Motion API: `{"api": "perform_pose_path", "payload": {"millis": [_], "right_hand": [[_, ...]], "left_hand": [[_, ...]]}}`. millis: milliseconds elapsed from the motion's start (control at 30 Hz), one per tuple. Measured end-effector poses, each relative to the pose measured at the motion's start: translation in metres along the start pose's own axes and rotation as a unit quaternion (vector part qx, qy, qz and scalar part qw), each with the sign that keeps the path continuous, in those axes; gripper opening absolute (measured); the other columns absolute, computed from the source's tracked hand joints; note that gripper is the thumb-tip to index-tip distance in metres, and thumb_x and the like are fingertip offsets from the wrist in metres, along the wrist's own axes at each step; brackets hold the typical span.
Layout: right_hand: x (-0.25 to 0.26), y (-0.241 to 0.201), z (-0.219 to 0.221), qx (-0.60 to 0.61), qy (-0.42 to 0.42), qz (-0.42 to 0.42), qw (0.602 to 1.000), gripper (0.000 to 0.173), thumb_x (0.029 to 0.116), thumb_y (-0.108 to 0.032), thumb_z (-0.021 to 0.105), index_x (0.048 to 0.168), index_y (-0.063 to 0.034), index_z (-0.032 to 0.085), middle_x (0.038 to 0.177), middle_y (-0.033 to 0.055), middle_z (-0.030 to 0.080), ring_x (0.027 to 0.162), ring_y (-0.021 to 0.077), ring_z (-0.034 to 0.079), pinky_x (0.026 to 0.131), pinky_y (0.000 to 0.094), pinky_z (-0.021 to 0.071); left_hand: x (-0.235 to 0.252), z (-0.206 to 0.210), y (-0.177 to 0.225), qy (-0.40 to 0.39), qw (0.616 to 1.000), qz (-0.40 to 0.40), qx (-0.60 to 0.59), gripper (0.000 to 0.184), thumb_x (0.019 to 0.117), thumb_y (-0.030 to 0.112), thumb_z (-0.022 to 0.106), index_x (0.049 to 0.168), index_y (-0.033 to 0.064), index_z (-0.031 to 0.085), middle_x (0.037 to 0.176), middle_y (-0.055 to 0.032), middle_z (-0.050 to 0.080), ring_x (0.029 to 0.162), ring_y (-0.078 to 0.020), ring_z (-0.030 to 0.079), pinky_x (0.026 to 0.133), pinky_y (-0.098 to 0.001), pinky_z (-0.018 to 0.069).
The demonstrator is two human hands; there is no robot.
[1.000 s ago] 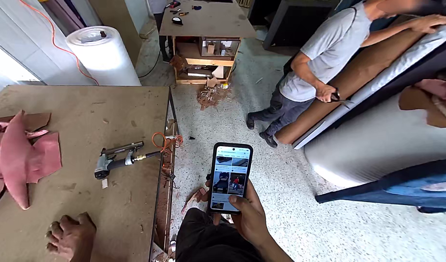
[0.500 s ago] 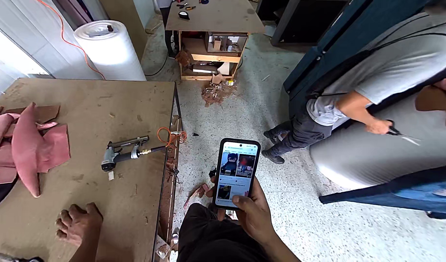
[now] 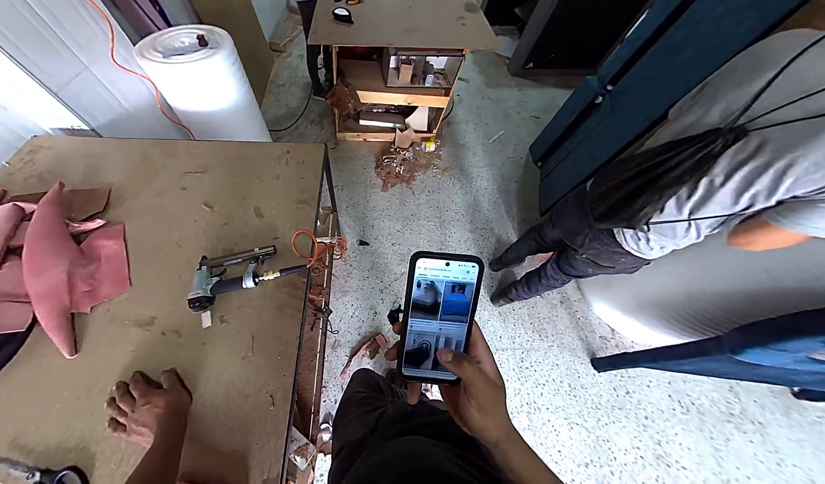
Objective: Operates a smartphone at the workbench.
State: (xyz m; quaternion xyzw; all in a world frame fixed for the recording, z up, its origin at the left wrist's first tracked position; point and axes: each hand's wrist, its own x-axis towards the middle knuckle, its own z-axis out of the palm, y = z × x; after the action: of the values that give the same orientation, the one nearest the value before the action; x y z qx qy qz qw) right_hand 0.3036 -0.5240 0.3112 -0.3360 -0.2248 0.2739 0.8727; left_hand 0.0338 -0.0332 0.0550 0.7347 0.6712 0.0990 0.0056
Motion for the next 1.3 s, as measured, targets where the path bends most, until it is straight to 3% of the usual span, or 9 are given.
{"api": "perform_pose_path", "payload": {"millis": [267,467,567,667,933,1100,1200,1300], "right_hand": [[0.0028,-0.0017,-0.0055,0.007,-0.010,-0.005,1.000,0.051,0.1047,-0.016,0.052,0.151,-0.0127,0.031,0.135,0.0361,0.054,0.109,0.0524,0.065,0.065,0.0516,0.0633],[0.0046,-0.0030,-0.0054,-0.032,-0.012,-0.004,0.999,0.057,0.0978,-0.002,0.053,0.150,-0.0132,0.033,0.134,0.0338,0.056,0.108,0.0500,0.067,0.066,0.0523,0.0635],[0.0065,-0.0037,-0.0046,-0.017,0.003,0.003,1.000,0.048,0.1066,-0.019,0.050,0.151,-0.0135,0.032,0.134,0.0348,0.055,0.106,0.0510,0.067,0.065,0.0520,0.0638],[0.0081,-0.0038,-0.0060,-0.005,0.005,0.001,1.000,0.052,0.1080,-0.035,0.051,0.152,-0.0148,0.032,0.133,0.0342,0.056,0.106,0.0498,0.068,0.064,0.0504,0.0646],[0.0061,-0.0032,-0.0086,-0.031,-0.010,-0.002,0.999,0.053,0.1005,-0.007,0.055,0.149,-0.0119,0.034,0.132,0.0347,0.056,0.105,0.0493,0.068,0.064,0.0501,0.0634],[0.0056,-0.0036,-0.0066,-0.041,0.000,0.000,0.999,0.052,0.1007,-0.005,0.051,0.149,-0.0126,0.034,0.132,0.0341,0.057,0.104,0.0483,0.068,0.062,0.0494,0.0633],[0.0062,-0.0029,-0.0052,-0.015,0.005,0.004,1.000,0.047,0.1074,-0.023,0.051,0.151,-0.0141,0.035,0.132,0.0343,0.057,0.105,0.0492,0.068,0.064,0.0502,0.0641],[0.0055,-0.0019,-0.0048,0.002,0.009,0.001,1.000,0.054,0.1082,-0.043,0.048,0.151,-0.0141,0.035,0.132,0.0349,0.057,0.104,0.0498,0.069,0.063,0.0504,0.0644]], "left_hand": [[-0.0005,0.0001,-0.0006,-0.003,1.000,0.002,0.001,0.067,0.0988,0.061,0.034,0.153,0.0237,0.048,0.166,-0.0067,0.036,0.155,-0.0316,0.028,0.121,-0.0627,0.0223],[0.0016,0.0021,-0.0011,-0.001,1.000,-0.001,-0.005,0.068,0.0990,0.061,0.034,0.153,0.0229,0.047,0.166,-0.0069,0.036,0.155,-0.0314,0.027,0.122,-0.0623,0.0219],[0.0010,0.0013,0.0001,-0.002,1.000,-0.002,-0.004,0.068,0.0989,0.062,0.034,0.153,0.0232,0.048,0.166,-0.0067,0.036,0.155,-0.0313,0.027,0.122,-0.0628,0.0217],[0.0017,0.0016,0.0001,0.000,1.000,-0.002,0.002,0.068,0.0987,0.062,0.033,0.153,0.0236,0.048,0.165,-0.0056,0.037,0.156,-0.0301,0.027,0.122,-0.0617,0.0218],[0.0002,0.0000,0.0014,-0.001,1.000,-0.004,0.001,0.068,0.0989,0.061,0.032,0.153,0.0242,0.047,0.166,-0.0052,0.036,0.156,-0.0300,0.027,0.122,-0.0617,0.0214],[0.0015,0.0031,-0.0010,-0.001,1.000,-0.002,0.005,0.068,0.0985,0.062,0.033,0.154,0.0242,0.047,0.166,-0.0055,0.036,0.156,-0.0305,0.026,0.122,-0.0622,0.0214],[0.0019,0.0032,-0.0010,0.004,1.000,-0.004,0.008,0.067,0.0985,0.061,0.033,0.153,0.0242,0.047,0.165,-0.0051,0.037,0.155,-0.0300,0.028,0.122,-0.0615,0.0222],[0.0004,0.0002,0.0001,-0.002,1.000,0.002,0.000,0.067,0.0992,0.060,0.034,0.154,0.0225,0.047,0.165,-0.0072,0.037,0.155,-0.0316,0.027,0.122,-0.0626,0.0215]]}}
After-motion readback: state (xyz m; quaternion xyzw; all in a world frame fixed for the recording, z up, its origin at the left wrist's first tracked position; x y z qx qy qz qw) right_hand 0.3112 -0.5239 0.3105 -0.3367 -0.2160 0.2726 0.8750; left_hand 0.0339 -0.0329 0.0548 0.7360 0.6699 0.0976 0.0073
